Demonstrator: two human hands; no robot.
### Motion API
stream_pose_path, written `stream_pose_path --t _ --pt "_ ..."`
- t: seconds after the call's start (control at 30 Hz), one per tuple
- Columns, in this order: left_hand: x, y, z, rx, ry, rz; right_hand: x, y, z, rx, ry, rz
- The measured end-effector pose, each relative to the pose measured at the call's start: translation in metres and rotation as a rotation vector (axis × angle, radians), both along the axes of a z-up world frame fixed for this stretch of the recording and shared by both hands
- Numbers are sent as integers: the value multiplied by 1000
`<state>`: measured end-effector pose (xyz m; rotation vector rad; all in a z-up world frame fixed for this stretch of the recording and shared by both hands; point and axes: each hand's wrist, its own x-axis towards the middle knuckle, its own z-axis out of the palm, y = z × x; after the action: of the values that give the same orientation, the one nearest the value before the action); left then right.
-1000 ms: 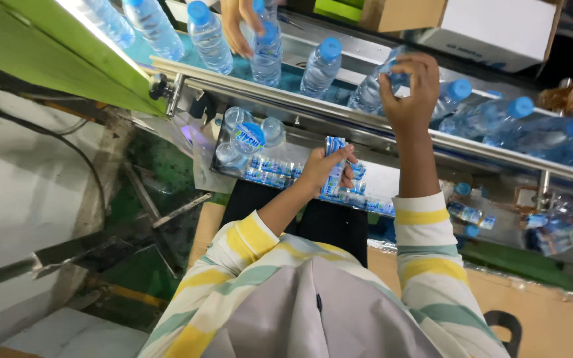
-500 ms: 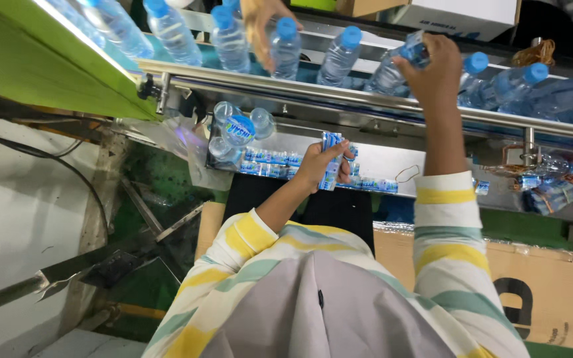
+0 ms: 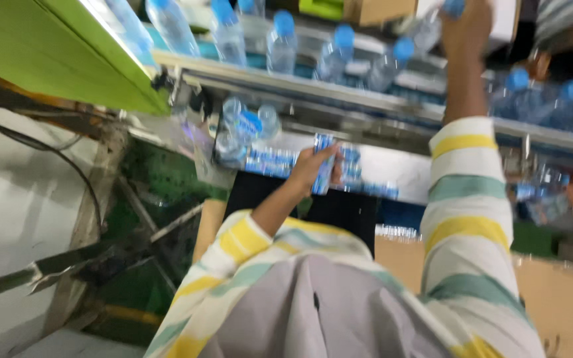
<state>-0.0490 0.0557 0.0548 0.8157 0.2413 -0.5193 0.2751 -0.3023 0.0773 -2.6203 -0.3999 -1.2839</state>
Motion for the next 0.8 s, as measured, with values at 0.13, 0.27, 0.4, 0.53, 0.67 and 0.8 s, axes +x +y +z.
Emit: stream_pose_path --t 0.13,0.27,0.4,0.53,0.67,0.8 --pt "-9 10 -7 -20 47 28 10 -5 -48 -25 493 -68" --pt "-5 18 -8 45 33 3 -24 13 -15 133 813 -53" --pt "-7 18 -11 9 7 -18 -72 33 66 203 1008 -248" --pt "-12 15 -17 27 -23 -61 -135 12 119 399 753 85" --pt "-18 8 -22 22 -14 -93 -177 10 129 94 812 110" --pt "-19 8 -19 29 -15 -109 -166 -16 93 -17 662 85"
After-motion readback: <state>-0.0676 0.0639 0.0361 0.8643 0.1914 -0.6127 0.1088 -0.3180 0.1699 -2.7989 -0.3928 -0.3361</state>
